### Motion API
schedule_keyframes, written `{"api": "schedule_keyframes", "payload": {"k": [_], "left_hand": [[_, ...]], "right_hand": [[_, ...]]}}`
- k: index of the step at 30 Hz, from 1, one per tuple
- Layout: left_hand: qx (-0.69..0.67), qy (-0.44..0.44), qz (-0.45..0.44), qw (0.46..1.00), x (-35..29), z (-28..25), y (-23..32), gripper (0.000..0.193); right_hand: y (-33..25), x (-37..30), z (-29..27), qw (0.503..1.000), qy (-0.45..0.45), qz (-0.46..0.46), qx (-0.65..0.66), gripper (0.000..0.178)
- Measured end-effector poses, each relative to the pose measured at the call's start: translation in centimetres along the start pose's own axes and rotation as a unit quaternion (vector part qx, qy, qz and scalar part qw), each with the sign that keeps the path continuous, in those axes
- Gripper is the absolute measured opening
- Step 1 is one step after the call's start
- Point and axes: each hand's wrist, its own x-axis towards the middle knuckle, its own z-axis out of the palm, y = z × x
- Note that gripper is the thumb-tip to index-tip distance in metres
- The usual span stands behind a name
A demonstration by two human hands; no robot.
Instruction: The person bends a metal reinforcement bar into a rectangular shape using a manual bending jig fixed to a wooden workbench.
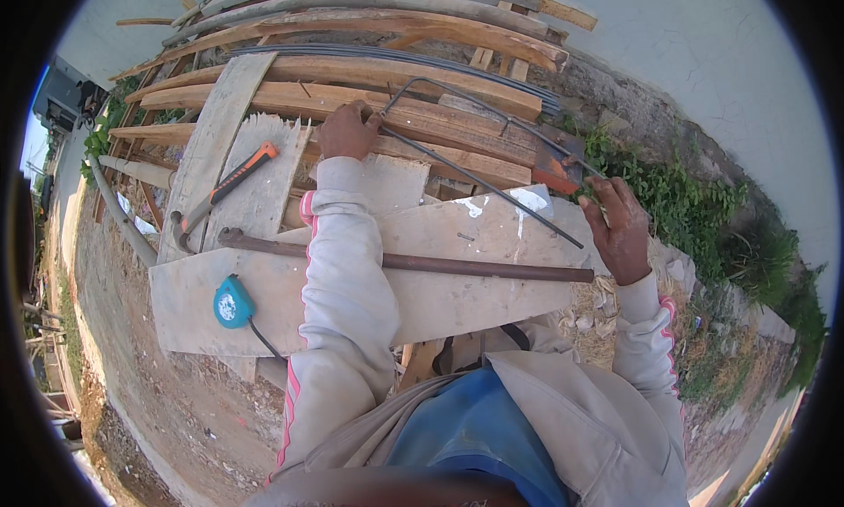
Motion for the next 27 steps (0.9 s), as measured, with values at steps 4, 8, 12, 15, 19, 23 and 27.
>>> {"api": "schedule_keyframes", "payload": {"k": [4,8,12,15,19,23,27], "left_hand": [[-0.007,-0.016,0.031,0.999,0.5,0.1,-0.4,0.035],[-0.019,0.047,0.047,0.998,0.6,-0.3,-0.1,0.037],[-0.026,0.141,0.084,0.986,0.2,-1.9,1.4,0.032],[-0.076,0.162,0.134,0.975,-0.5,-4.5,3.3,0.031],[-0.221,0.161,0.173,0.946,-3.1,-9.0,5.2,0.033],[-0.241,0.223,0.174,0.928,-8.2,-13.4,6.9,0.03],[-0.252,0.309,0.172,0.901,-13.2,-17.9,7.6,0.027]], "right_hand": [[-7.8,-4.3,1.5,0.967,-0.173,-0.162,0.095,0.035],[-11.4,-6.5,3.7,0.965,-0.176,-0.193,0.034,0.042],[-10.3,-5.3,4.5,0.984,-0.122,-0.129,-0.002,0.045],[-8.7,-4.7,5.2,0.976,-0.151,-0.147,-0.051,0.042],[-8.1,-4.8,5.8,0.962,-0.176,-0.205,-0.051,0.036],[-8.8,-4.6,5.1,0.96,-0.197,-0.198,0.001,0.029],[-6.2,-4.0,3.0,0.944,-0.235,-0.184,0.138,0.028]]}}
